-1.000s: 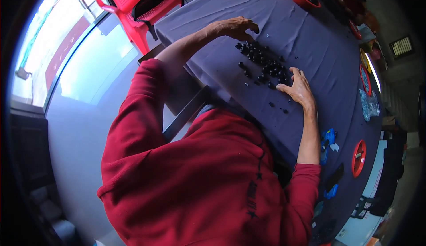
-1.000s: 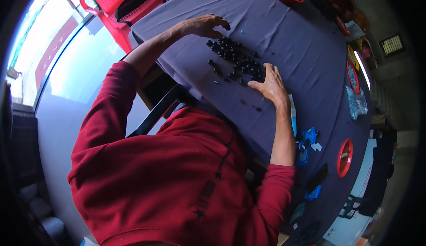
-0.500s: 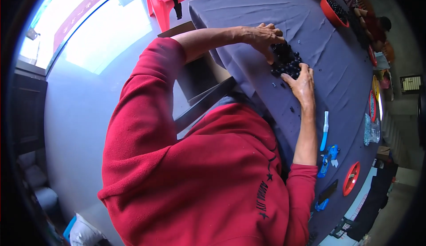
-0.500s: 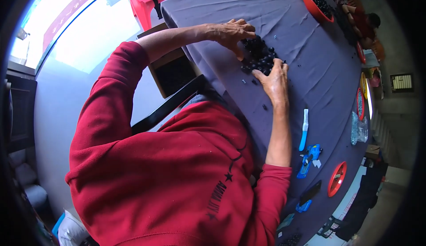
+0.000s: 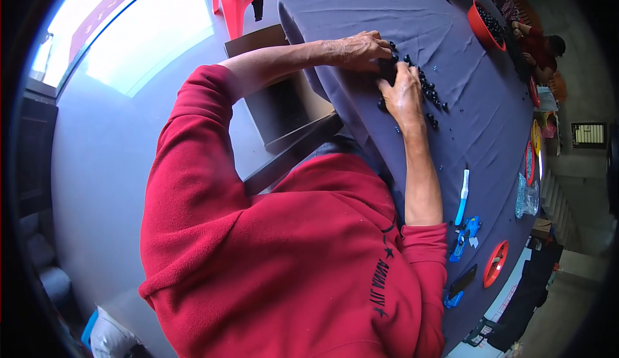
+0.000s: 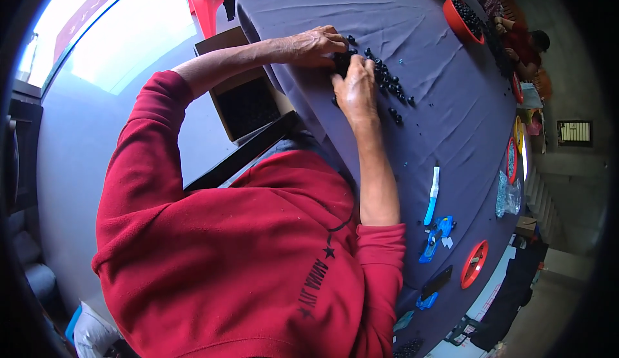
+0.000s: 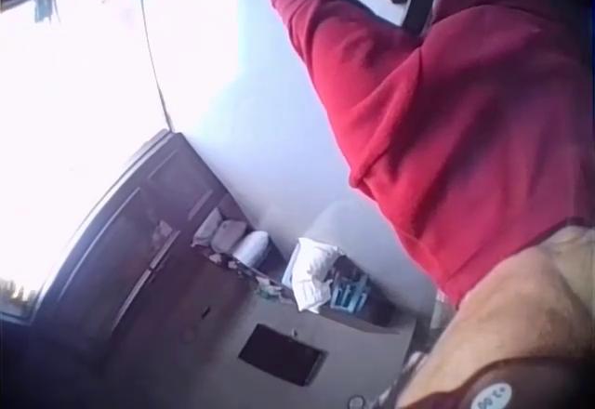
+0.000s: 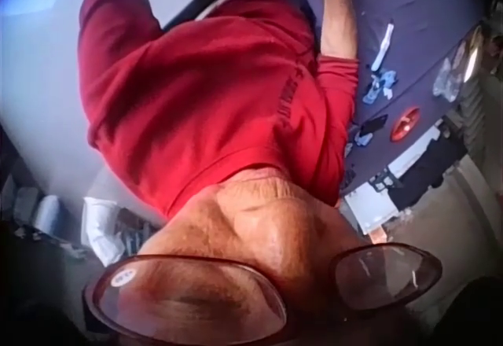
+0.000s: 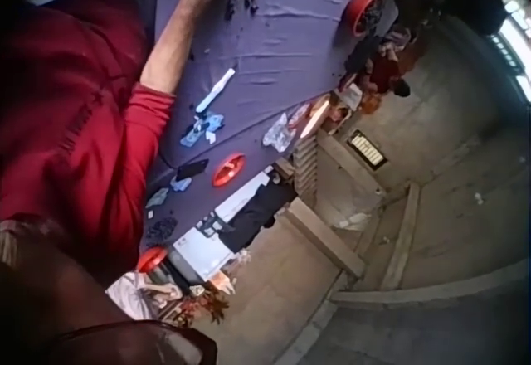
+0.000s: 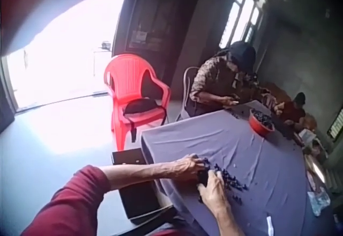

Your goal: Assembling small black plastic parts by manually inserting white cylindrical components into them.

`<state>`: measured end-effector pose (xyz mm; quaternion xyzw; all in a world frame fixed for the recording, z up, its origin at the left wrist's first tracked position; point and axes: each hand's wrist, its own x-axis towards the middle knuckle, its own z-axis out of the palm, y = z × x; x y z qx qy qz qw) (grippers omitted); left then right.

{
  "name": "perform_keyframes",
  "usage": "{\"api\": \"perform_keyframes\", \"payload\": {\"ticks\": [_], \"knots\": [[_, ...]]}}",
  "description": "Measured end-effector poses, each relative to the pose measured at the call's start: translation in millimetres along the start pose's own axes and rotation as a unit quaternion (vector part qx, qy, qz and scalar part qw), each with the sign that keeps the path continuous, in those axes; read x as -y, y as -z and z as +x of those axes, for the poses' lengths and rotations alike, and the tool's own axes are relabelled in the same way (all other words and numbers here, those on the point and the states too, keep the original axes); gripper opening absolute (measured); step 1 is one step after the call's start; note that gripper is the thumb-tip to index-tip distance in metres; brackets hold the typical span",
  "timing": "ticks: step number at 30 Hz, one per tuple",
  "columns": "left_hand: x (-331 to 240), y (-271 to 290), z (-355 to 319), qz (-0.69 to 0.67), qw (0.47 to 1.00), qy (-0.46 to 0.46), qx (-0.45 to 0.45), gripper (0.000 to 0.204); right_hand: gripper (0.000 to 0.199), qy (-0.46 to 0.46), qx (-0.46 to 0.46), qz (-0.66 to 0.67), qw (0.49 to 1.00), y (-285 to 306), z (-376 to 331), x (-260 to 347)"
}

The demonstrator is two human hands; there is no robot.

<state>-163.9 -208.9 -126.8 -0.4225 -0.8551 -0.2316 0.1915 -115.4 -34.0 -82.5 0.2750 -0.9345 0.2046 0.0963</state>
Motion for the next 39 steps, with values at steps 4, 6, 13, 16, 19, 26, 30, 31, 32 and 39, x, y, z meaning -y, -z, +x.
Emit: {"api": "perform_keyframes", "payload": {"ticks": [4,6,13,16,19,26,30,31,32,39], "knots": [[7.0,13.2,-20.4,0.011,1.0,0.002,-0.026,0.031,0.032,0.03,-0.002,0.042,0.999,-18.4,14.1,26.6],[16.9,14.4,-33.0,0.026,0.998,0.008,-0.058,0.033,0.032,0.04,0.004,0.064,0.997,-25.1,20.2,40.1],[23.3,39.2,-70.1,0.049,0.993,0.073,-0.075,0.035,0.037,0.068,0.039,0.084,0.993,-22.1,36.1,55.7],[15.8,46.7,-86.8,0.057,0.988,0.103,-0.097,0.029,0.043,0.035,-0.02,0.119,0.992,5.9,27.4,38.5],[14.0,51.3,-100.5,0.066,0.988,0.096,-0.099,0.023,0.049,-0.043,-0.008,0.086,0.995,41.6,6.3,17.9],[-1.8,55.3,-129.6,0.078,0.976,0.122,-0.164,0.022,0.072,-0.083,0.13,-0.072,0.985,33.6,-24.9,13.6],[-11.6,38.8,-161.5,0.058,0.974,0.209,-0.065,0.021,0.067,-0.092,0.127,-0.043,0.987,26.4,-16.9,11.0],[-15.4,38.4,-163.2,0.03,0.974,0.221,-0.044,0.023,0.067,-0.091,0.125,-0.043,0.987,22.6,-15.2,9.1],[-16.6,34.8,-164.5,0.035,0.97,0.239,-0.034,0.022,0.064,-0.082,0.11,-0.027,0.99,18.1,-13.6,7.1],[-9.5,55.2,-123.2,0.067,0.96,0.245,-0.12,0.029,0.053,-0.026,0.084,0.008,0.996,-5.5,4.4,23.2]]}}
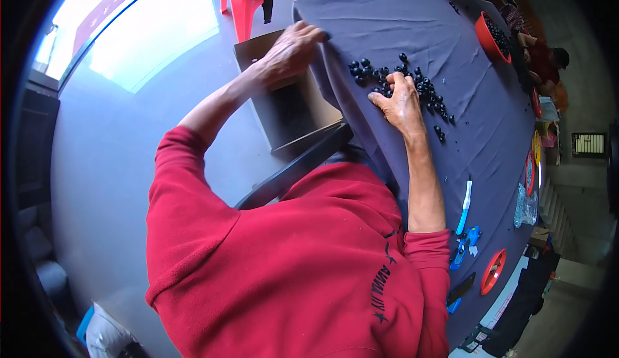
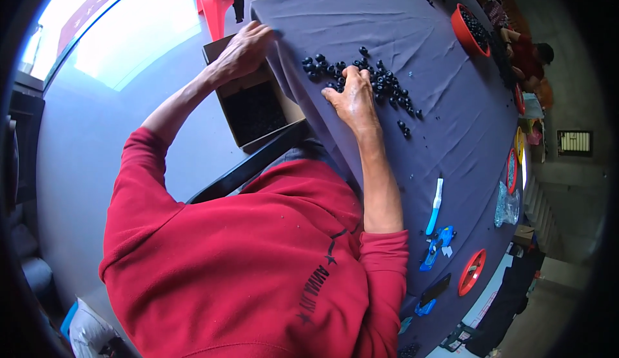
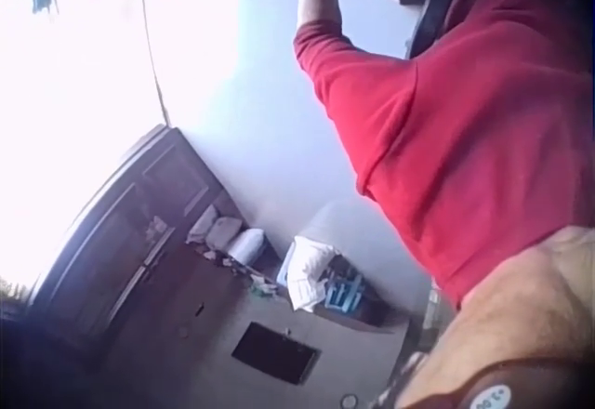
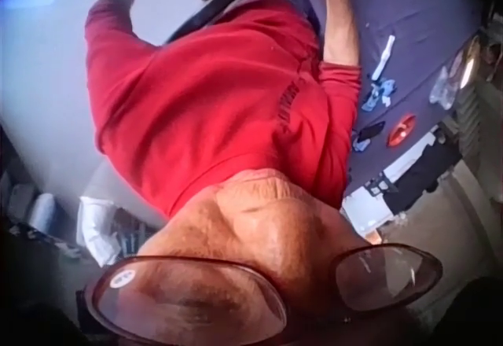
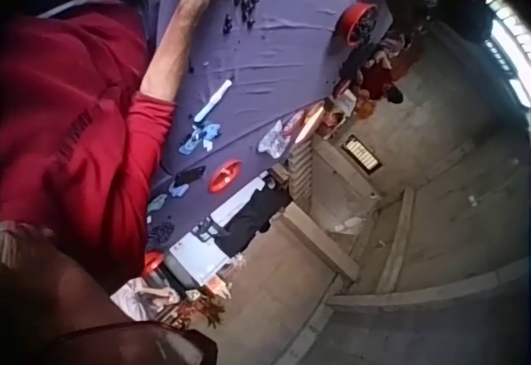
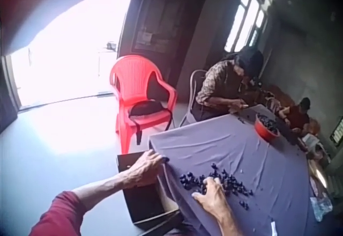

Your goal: Assembling small black plastic parts by manually inserting white cylindrical components into them.

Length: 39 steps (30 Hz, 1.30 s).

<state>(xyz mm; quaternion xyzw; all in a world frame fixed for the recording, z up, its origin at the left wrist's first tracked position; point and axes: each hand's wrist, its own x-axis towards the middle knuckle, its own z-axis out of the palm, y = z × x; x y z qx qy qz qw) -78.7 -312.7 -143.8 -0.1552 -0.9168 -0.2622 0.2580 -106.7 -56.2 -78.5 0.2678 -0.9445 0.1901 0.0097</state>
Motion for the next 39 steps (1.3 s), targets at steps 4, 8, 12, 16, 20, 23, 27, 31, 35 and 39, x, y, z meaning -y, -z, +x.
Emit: {"api": "perform_keyframes", "payload": {"ticks": [4,8,12,16,20,23,27,31,35,39], "knots": [[-27.2,-14.1,43.8,-0.016,0.995,-0.095,0.021,0.042,0.048,0.064,-0.014,0.025,0.998,-11.7,10.4,13.1],[-34.5,-21.3,54.3,-0.034,0.984,-0.097,0.143,0.038,0.047,0.082,0.004,0.057,0.995,-18.5,13.6,30.9],[-23.2,-15.7,42.1,-0.094,0.988,-0.085,0.086,0.026,0.043,0.109,-0.005,0.075,0.991,-29.3,17.7,41.3],[-12.1,-5.5,28.8,-0.109,0.986,-0.108,0.064,0.027,0.042,0.134,0.013,0.089,0.987,-35.3,19.0,57.7],[-14.5,14.4,31.0,-0.097,0.99,-0.087,0.056,0.019,0.044,0.102,0.0,0.103,0.99,-22.2,8.4,57.4],[-23.8,20.3,39.9,-0.068,0.995,-0.009,0.067,0.019,0.036,0.123,-0.117,0.121,0.978,-0.8,-6.1,22.8],[-17.8,-19.3,72.5,-0.079,0.987,-0.137,0.026,0.018,0.028,-0.031,-0.196,0.04,0.979,47.8,-32.6,-77.3],[-31.4,-62.9,122.4,-0.143,0.976,-0.133,0.098,0.023,0.031,-0.313,-0.122,0.126,0.933,75.0,-43.4,-126.8],[-53.8,-93.5,146.7,-0.218,0.964,-0.088,0.121,0.023,0.035,-0.302,-0.111,0.132,0.938,60.9,-34.0,-111.7],[-63.6,-103.1,149.2,-0.217,0.957,-0.078,0.177,0.024,0.029,-0.281,-0.126,0.136,0.942,43.6,-18.7,-84.5]]}}
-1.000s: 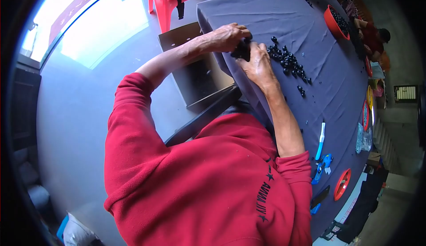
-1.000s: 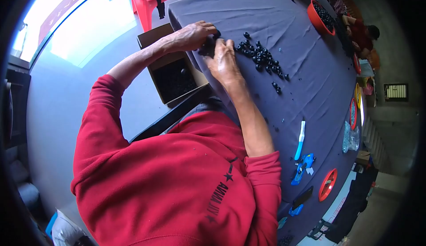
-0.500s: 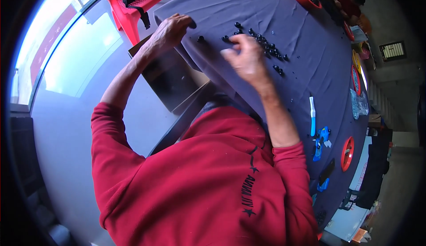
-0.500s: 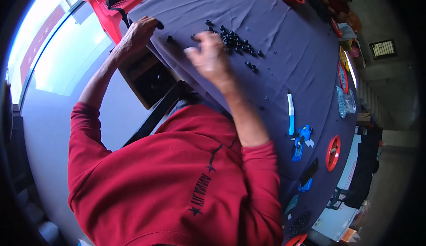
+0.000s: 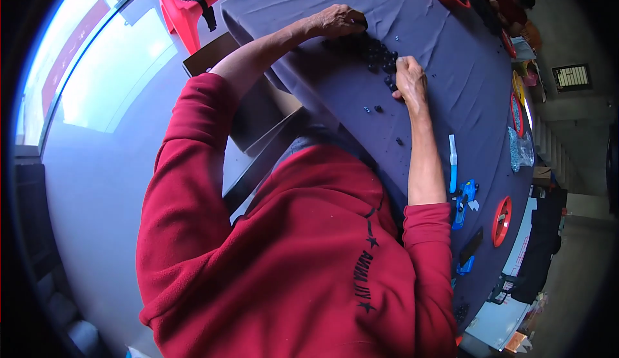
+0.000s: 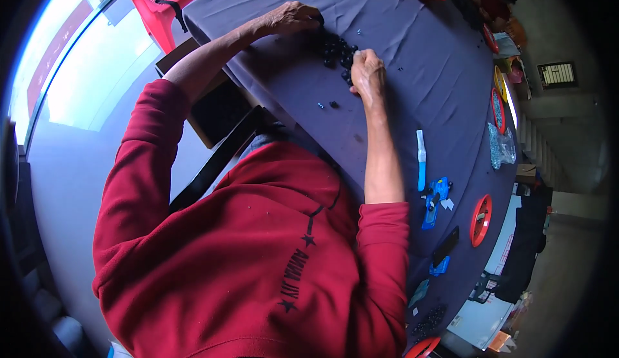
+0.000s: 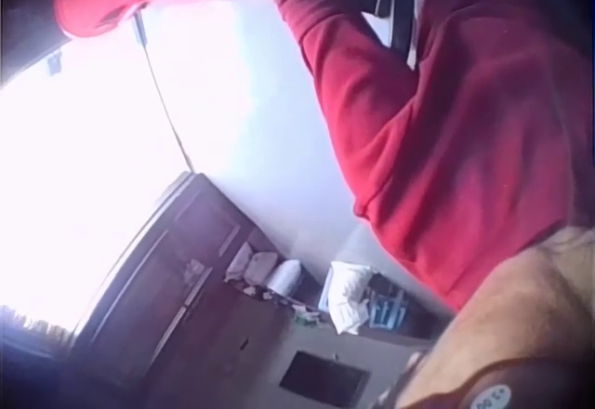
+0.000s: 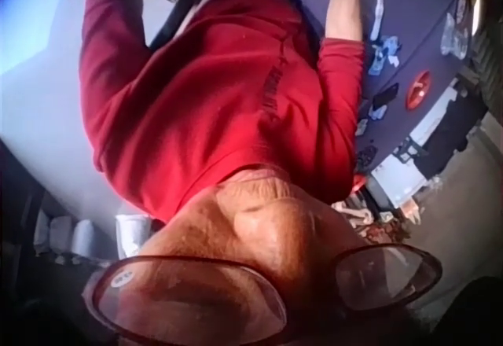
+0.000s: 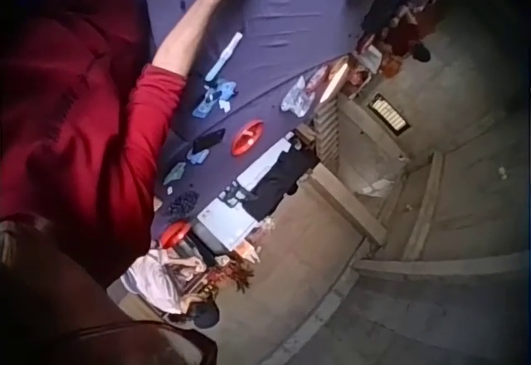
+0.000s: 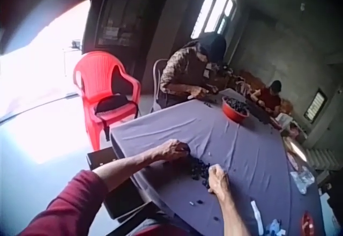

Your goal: Assembling small black plastic parts by manually inserting white cylindrical components into them.

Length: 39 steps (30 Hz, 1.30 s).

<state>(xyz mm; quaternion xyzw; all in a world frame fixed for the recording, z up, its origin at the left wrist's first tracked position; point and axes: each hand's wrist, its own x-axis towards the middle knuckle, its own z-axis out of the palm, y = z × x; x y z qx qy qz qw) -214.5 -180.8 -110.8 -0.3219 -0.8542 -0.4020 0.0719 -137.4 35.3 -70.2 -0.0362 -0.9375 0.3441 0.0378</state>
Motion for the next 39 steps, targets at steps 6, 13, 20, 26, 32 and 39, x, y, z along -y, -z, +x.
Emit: {"api": "perform_keyframes", "payload": {"ticks": [6,13,20,26,32,39], "knots": [[4.1,5.1,-15.7,0.005,1.0,-0.006,-0.003,0.022,0.03,0.122,-0.01,-0.036,0.992,-40.6,9.1,13.4],[9.8,22.2,-39.3,0.019,0.998,-0.004,-0.062,0.023,0.023,0.151,0.078,0.07,0.983,-20.1,-7.8,25.8],[11.2,35.8,-56.6,-0.039,0.983,0.078,-0.16,0.034,0.02,0.319,0.163,-0.133,0.924,35.0,-60.8,5.3],[25.3,58.3,-54.3,-0.023,0.981,0.007,-0.193,0.034,0.01,0.27,0.124,-0.091,0.951,24.3,-67.0,-20.7],[17.4,62.7,-43.1,0.03,0.997,-0.012,-0.072,0.028,0.014,0.26,0.044,-0.28,0.923,63.9,-36.7,-40.7],[9.0,2.4,33.8,-0.03,0.997,-0.075,0.0,0.025,0.025,0.06,0.055,-0.035,0.996,11.0,48.1,-6.3]]}}
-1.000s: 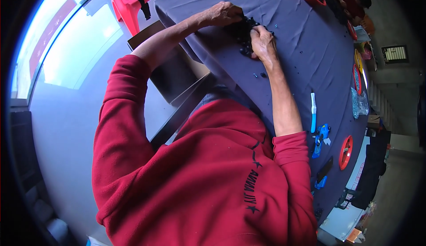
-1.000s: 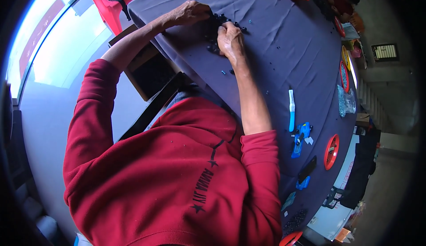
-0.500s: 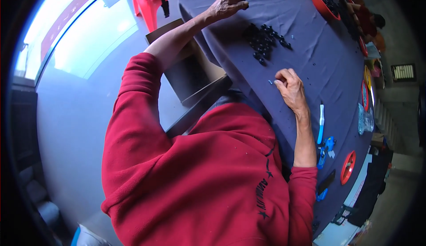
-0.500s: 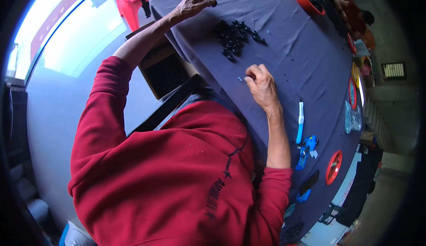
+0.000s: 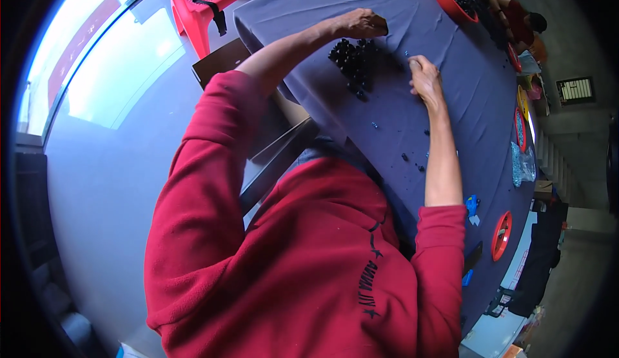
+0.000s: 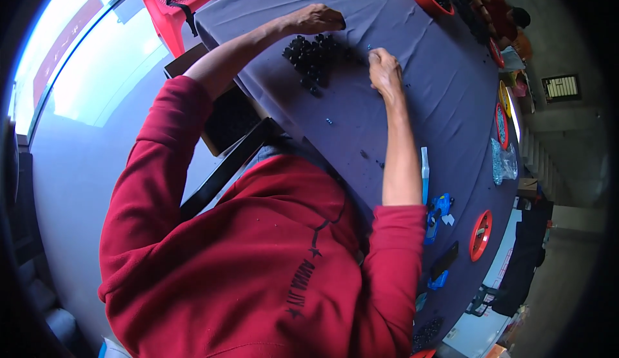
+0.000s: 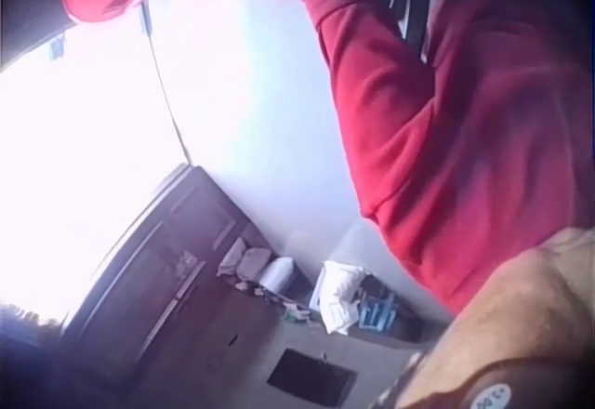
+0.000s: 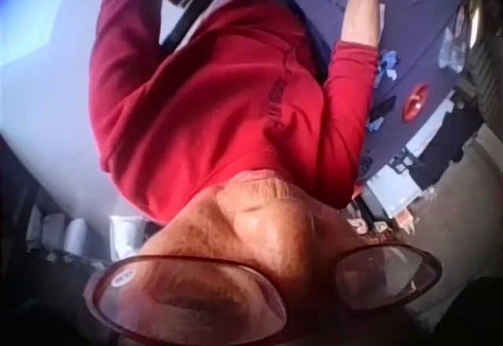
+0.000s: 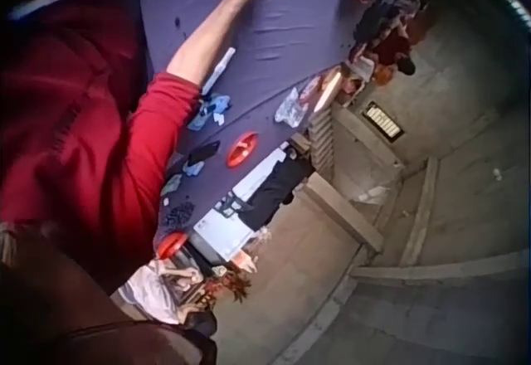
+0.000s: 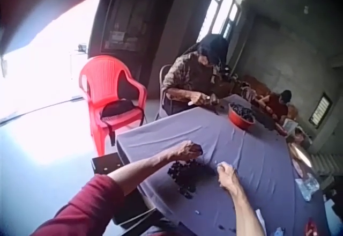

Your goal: Assembling small black plastic parts by manually inserting white cylindrical components into them.

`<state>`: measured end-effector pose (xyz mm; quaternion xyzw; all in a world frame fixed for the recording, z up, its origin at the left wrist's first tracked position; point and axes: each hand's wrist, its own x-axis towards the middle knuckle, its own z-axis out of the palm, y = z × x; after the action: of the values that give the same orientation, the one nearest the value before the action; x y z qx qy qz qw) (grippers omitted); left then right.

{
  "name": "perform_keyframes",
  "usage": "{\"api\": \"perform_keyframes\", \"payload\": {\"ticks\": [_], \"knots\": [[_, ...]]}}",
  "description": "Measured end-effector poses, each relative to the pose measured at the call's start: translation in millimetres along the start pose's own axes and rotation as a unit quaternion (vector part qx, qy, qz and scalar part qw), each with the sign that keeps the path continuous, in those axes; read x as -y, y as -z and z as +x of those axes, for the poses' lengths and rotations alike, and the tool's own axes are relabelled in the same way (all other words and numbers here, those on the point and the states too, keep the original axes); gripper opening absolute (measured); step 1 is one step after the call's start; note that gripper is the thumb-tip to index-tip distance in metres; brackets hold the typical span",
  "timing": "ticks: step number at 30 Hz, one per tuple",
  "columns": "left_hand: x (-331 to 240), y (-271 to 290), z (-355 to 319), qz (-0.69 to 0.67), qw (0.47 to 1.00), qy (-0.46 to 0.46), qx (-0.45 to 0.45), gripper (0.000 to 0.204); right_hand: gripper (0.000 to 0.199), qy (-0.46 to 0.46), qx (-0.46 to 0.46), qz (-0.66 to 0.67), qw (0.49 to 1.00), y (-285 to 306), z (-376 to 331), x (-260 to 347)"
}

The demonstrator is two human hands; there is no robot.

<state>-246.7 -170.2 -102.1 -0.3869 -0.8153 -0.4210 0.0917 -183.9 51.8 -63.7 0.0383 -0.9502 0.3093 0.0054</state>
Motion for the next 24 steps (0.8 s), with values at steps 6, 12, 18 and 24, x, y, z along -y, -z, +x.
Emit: {"api": "perform_keyframes", "payload": {"ticks": [6,12,18,24], "knots": [[4.7,-23.8,2.6,0.041,0.997,-0.048,0.045,0.023,0.026,0.018,0.013,-0.017,1.0,-36.3,-3.0,36.0],[-6.6,-8.6,-30.4,0.156,0.974,-0.135,0.089,0.022,0.028,0.138,-0.087,-0.081,0.983,-74.0,-39.1,49.2],[-10.9,17.2,-67.1,0.146,0.981,-0.111,0.07,0.025,0.029,0.156,-0.073,-0.051,0.984,-101.0,-51.4,78.9],[-4.0,37.6,-101.2,0.123,0.987,-0.102,0.012,0.021,0.027,0.171,-0.033,0.003,0.985,-119.9,-61.4,106.7]]}}
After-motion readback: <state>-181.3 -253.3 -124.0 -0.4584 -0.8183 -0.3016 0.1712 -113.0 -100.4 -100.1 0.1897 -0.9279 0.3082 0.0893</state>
